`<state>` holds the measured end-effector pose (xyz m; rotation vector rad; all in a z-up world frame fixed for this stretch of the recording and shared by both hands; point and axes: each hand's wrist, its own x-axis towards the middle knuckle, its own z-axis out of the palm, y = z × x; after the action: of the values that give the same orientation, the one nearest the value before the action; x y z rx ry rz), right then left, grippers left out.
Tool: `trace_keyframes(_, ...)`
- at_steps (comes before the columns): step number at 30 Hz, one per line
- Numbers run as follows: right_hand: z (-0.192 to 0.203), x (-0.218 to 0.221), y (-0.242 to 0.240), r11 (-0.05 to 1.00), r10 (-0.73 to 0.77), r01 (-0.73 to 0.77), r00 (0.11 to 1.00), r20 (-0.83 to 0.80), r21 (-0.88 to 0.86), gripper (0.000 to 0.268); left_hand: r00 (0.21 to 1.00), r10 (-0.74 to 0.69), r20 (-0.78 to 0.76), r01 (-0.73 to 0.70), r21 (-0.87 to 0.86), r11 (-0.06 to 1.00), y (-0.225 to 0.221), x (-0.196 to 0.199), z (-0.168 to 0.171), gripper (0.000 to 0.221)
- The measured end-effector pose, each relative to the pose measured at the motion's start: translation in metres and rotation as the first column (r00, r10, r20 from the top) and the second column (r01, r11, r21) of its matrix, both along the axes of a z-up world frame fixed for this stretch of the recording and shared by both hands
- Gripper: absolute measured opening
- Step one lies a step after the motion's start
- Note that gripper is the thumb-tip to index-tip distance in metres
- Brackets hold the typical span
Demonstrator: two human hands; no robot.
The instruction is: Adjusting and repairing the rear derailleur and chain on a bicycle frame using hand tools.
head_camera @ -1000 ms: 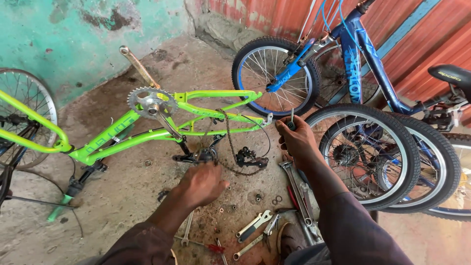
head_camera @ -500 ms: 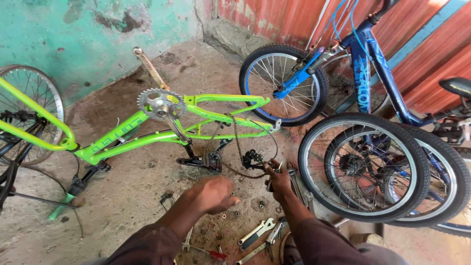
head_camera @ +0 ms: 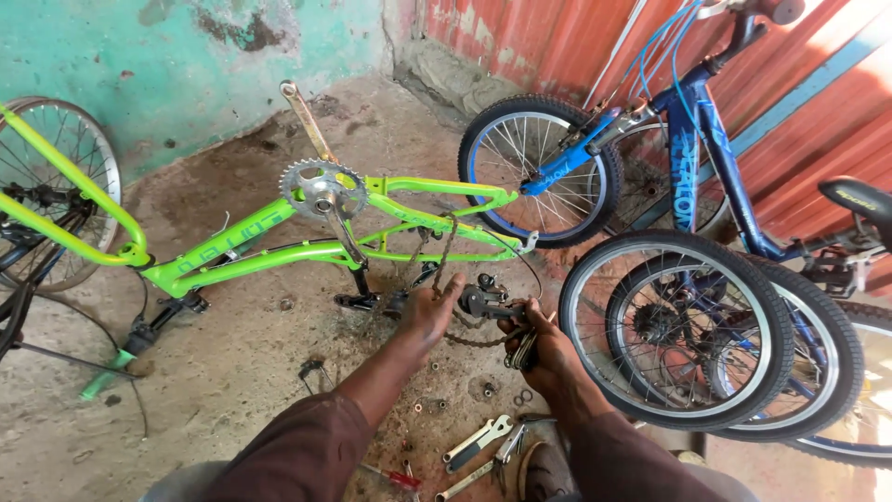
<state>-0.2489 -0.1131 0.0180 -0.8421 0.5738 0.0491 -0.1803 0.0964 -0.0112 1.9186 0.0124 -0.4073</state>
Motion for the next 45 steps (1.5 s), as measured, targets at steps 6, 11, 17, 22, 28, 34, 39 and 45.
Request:
trace_keyframes(6, 0.039, -0.011, -0.021, 0.989, 0.085, -0.087, 0.996, -0.016, -0.123, 0.028, 0.920, -0.027, -0.390, -0.285, -0.717, 0.636, -0.023, -0.018, 0.039, 0.057)
trace_keyframes(11, 0.047, 0.018, -0.068, -0.273, 0.079, -0.442, 0.875, -0.477, -0.855, 0.037, 0.908, 0.223, -0.355, -0.390, -0.522, 0.758, -0.034, -0.016, 0.006, 0.057)
trace_keyframes(17, 0.062, 0.050, -0.009, -0.167, 0.674, 0.114, 0.738, -0.029, -0.979, 0.019, 0.909, 0.214, -0.359, -0.371, -0.459, 0.807, -0.031, -0.024, 0.036, 0.054)
trace_keyframes(22, 0.054, 0.053, -0.002, -0.092, 0.685, 0.071, 0.728, -0.011, -0.993, 0.015, 0.913, 0.242, -0.330, -0.378, -0.453, 0.807, -0.038, -0.018, 0.005, 0.052)
trace_keyframes(28, 0.061, 0.056, -0.003, -0.065, 0.745, 0.064, 0.667, -0.006, -0.996, 0.011, 0.914, 0.267, -0.305, -0.382, -0.426, 0.820, -0.039, -0.017, 0.011, 0.051)
trace_keyframes(34, 0.074, 0.049, 0.005, -0.098, 0.739, 0.042, 0.672, -0.045, -0.994, 0.013, 0.904, 0.291, -0.314, -0.414, -0.463, 0.784, -0.041, -0.019, 0.015, 0.051)
trace_keyframes(39, 0.054, 0.053, 0.005, -0.143, 0.622, 0.021, 0.780, -0.073, -0.990, 0.018, 0.913, 0.309, -0.265, -0.395, -0.398, 0.828, -0.045, -0.024, 0.022, 0.050)
trace_keyframes(45, 0.032, 0.064, 0.003, -0.193, 0.601, 0.078, 0.797, -0.055, -0.978, 0.016, 0.915, 0.307, -0.261, -0.386, -0.345, 0.856, -0.041, -0.031, 0.035, 0.051)
